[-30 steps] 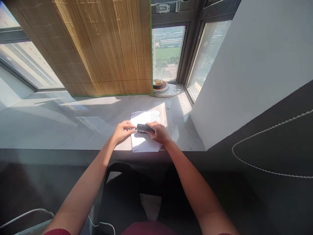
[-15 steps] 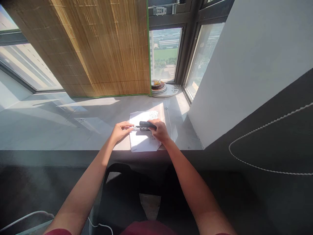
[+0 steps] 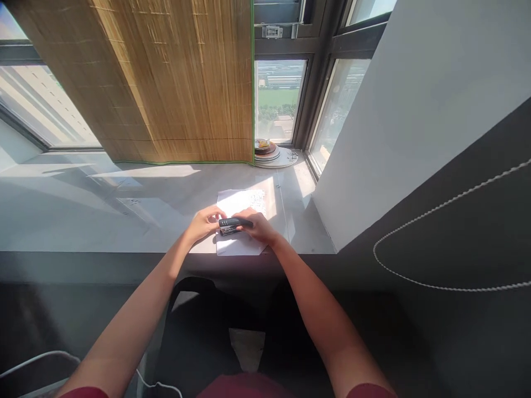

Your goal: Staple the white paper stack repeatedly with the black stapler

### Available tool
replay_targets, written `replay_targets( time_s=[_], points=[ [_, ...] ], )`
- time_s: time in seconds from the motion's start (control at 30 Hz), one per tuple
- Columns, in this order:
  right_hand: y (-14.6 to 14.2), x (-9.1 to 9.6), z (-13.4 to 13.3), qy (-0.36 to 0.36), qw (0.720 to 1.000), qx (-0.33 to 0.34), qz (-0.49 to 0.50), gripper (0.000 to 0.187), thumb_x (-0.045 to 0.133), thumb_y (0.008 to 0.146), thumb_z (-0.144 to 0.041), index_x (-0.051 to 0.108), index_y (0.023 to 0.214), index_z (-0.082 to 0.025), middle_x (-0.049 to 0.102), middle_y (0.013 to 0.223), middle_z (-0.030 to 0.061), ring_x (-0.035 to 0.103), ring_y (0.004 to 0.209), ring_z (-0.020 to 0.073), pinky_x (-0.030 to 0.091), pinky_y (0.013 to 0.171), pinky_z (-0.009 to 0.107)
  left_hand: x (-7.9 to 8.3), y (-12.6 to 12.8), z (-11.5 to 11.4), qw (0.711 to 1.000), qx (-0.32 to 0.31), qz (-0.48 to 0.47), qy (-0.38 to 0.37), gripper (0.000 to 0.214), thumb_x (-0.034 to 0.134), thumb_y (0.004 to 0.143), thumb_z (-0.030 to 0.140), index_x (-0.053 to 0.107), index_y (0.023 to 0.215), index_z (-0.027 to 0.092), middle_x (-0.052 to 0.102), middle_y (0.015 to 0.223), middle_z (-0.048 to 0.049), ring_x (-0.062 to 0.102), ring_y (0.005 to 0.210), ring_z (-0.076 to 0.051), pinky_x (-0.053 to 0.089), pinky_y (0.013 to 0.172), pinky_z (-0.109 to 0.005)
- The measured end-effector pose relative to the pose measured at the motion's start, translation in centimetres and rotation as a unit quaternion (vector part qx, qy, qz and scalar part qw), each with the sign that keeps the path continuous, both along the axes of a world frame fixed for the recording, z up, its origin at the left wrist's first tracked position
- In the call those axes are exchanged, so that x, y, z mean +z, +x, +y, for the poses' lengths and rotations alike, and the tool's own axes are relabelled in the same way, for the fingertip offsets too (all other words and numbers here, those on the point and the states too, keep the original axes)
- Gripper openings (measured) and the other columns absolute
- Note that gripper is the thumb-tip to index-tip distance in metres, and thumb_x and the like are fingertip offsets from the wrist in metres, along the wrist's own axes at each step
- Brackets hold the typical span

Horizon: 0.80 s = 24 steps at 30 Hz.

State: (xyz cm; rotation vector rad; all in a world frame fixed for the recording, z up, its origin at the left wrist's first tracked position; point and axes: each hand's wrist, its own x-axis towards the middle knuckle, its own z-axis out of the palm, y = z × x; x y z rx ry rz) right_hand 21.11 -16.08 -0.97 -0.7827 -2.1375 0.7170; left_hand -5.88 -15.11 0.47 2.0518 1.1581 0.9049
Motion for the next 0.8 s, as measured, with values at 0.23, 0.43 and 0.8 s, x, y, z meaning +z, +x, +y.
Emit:
replay_targets(
  time_s=[0.23, 0.43, 0.8],
  points=[
    [-0.3, -1.3, 0.7, 0.008, 0.997, -0.072, -0.023, 0.033, 0.070, 0.097, -0.026, 0.075, 0.130, -0.028, 0.079, 0.120, 0.0086, 0.070, 0.113, 0.0284, 0.058, 0.105, 0.048, -1.1, -0.4, 0.5, 0.998, 0.066, -0.018, 0.006, 0.017, 0.075, 0.085, 0.037, 0.076, 0.096, 0.024, 0.075, 0.097, -0.0029, 0.062, 0.086, -0.019, 0.052, 0.081, -0.034],
    [3.9, -2.0, -2.2, 0.001, 0.992, -0.123, -0.001, 0.038, 0.071, 0.097, -0.033, 0.074, 0.134, -0.026, 0.079, 0.122, 0.0094, 0.074, 0.115, 0.0286, 0.060, 0.103, 0.048, -2.4, -0.9, 1.3, 0.992, 0.117, -0.053, -0.010, 0.025, 0.062, 0.099, 0.046, 0.069, 0.094, 0.023, 0.069, 0.089, -0.0018, 0.060, 0.082, -0.018, 0.048, 0.079, -0.032],
    [9.2, 0.8, 6.4, -0.017, 0.927, -0.374, -0.028, 0.036, 0.054, 0.107, -0.044, 0.072, 0.126, -0.019, 0.069, 0.144, 0.0189, 0.066, 0.131, 0.0323, 0.055, 0.109, 0.049, -3.1, -0.6, 2.3, 0.982, 0.108, -0.141, -0.064, 0.035, 0.054, 0.100, 0.053, 0.068, 0.090, 0.022, 0.064, 0.075, -0.0028, 0.057, 0.069, -0.018, 0.051, 0.070, -0.032]
  ],
)
